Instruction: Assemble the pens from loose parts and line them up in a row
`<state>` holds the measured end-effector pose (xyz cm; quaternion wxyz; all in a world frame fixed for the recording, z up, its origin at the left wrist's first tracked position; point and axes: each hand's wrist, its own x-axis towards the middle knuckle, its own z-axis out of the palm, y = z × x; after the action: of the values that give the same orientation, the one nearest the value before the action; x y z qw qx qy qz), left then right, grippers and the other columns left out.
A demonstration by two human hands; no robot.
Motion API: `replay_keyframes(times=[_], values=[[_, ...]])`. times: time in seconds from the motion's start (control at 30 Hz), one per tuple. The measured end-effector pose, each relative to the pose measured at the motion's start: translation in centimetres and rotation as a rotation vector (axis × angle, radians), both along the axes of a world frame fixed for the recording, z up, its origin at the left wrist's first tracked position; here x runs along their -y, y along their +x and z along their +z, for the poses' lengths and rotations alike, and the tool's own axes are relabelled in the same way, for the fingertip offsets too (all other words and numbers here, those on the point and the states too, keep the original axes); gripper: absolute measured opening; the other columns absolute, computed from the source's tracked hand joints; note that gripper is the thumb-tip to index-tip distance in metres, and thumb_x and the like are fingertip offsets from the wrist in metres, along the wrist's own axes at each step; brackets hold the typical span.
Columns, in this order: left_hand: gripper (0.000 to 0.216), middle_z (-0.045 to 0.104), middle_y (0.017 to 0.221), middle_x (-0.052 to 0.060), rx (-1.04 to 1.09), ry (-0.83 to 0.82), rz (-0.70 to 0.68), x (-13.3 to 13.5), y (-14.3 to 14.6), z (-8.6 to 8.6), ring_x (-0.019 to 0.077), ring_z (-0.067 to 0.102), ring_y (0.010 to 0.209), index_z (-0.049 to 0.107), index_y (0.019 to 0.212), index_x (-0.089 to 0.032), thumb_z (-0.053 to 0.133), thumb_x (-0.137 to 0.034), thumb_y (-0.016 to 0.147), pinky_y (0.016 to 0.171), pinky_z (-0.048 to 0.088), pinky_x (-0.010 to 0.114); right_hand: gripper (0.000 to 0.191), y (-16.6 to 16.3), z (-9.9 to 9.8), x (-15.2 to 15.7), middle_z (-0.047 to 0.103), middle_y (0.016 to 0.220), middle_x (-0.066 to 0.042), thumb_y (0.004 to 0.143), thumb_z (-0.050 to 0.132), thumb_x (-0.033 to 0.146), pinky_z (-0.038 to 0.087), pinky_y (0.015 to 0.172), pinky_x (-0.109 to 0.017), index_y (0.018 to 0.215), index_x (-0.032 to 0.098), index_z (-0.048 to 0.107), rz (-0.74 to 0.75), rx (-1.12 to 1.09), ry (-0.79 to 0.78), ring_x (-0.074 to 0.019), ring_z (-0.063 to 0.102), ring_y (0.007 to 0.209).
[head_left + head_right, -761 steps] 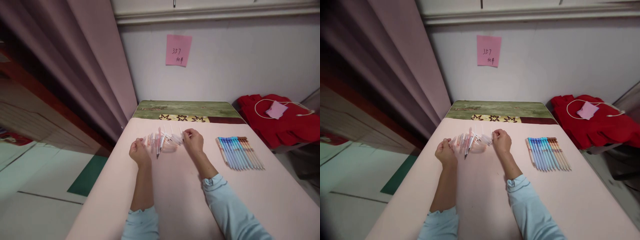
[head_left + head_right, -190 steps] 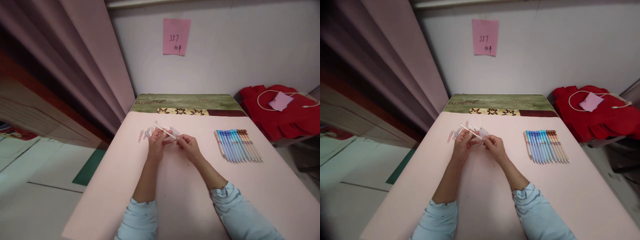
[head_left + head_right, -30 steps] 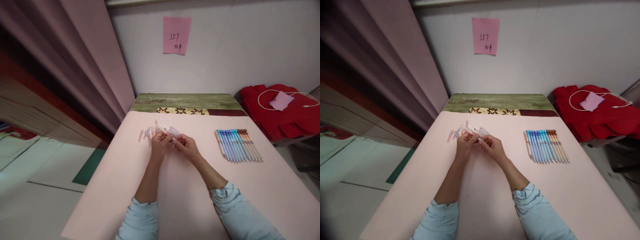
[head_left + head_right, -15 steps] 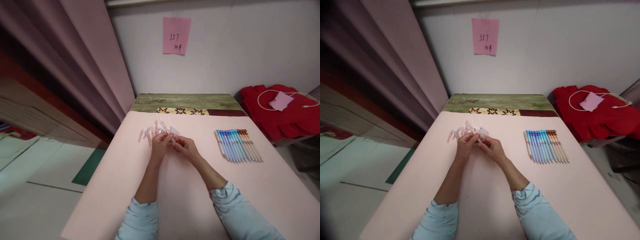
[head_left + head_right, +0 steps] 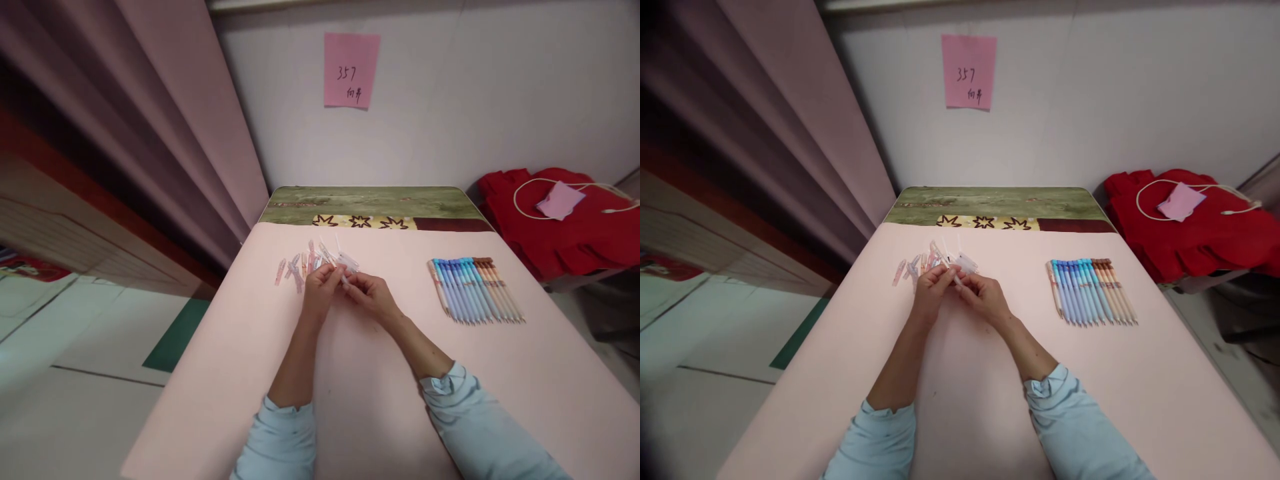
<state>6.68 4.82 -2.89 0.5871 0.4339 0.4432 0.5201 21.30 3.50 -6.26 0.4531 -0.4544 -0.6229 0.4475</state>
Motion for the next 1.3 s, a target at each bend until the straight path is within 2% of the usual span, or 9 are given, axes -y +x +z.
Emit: replay_keyframes(times=[0.17, 0.47, 0.83, 1.07, 1.3], values=[[0.027, 0.072, 0.075, 0.004, 0.004, -0.003, 0.031, -0.04, 0.14, -0.11, 0.0147, 0.065, 0.066, 0.067, 0.081, -0.015, 0.078, -0.038, 0.07, 0.066, 0.052, 0.027, 0.029, -0.01, -0.32, -0.11, 0.056, 0.062, 0.002, 0.086, 0.063, 0.045, 0.032, 0.051, -0.023, 0.081, 0.017, 0.066, -0.012, 0.031, 0.004, -0.0103, 0.042, 0.053], [0.029, 0.071, 0.074, 0.003, 0.039, -0.02, 0.061, -0.17, 0.21, -0.13, 0.0133, 0.064, 0.061, 0.064, 0.082, -0.015, 0.079, -0.037, 0.069, 0.063, 0.053, 0.026, 0.029, -0.02, -0.34, -0.07, 0.06, 0.067, 0.0, 0.086, 0.062, 0.046, 0.035, 0.052, -0.023, 0.087, 0.017, 0.068, 0.001, 0.009, -0.003, -0.0112, 0.046, 0.055], [0.03, 0.072, 0.077, 0.004, -0.006, 0.011, 0.053, -0.27, -0.02, -0.65, 0.0161, 0.067, 0.067, 0.065, 0.084, -0.016, 0.074, -0.043, 0.075, 0.069, 0.052, 0.029, 0.028, 0.04, -0.28, -0.22, 0.059, 0.065, 0.001, 0.086, 0.062, 0.045, 0.034, 0.052, -0.023, 0.087, 0.018, 0.068, -0.019, 0.084, 0.009, -0.0108, 0.043, 0.054], [0.03, 0.072, 0.078, 0.004, -0.02, 0.004, 0.061, -0.31, 0.01, -0.53, 0.0162, 0.067, 0.067, 0.065, 0.084, -0.016, 0.073, -0.044, 0.076, 0.069, 0.051, 0.029, 0.029, 0.0, 0.04, -0.17, 0.054, 0.06, 0.002, 0.085, 0.062, 0.048, 0.031, 0.05, -0.023, 0.084, 0.019, 0.066, -0.028, 0.107, 0.012, -0.0111, 0.041, 0.053], [0.03, 0.072, 0.076, 0.004, -0.016, -0.004, 0.066, -0.28, 0.1, -0.44, 0.0162, 0.067, 0.067, 0.065, 0.083, -0.016, 0.073, -0.044, 0.075, 0.071, 0.052, 0.03, 0.03, 0.0, -0.04, -0.19, 0.055, 0.062, 0.002, 0.085, 0.062, 0.048, 0.031, 0.051, -0.023, 0.086, 0.019, 0.066, -0.022, 0.103, 0.003, -0.0109, 0.041, 0.054]])
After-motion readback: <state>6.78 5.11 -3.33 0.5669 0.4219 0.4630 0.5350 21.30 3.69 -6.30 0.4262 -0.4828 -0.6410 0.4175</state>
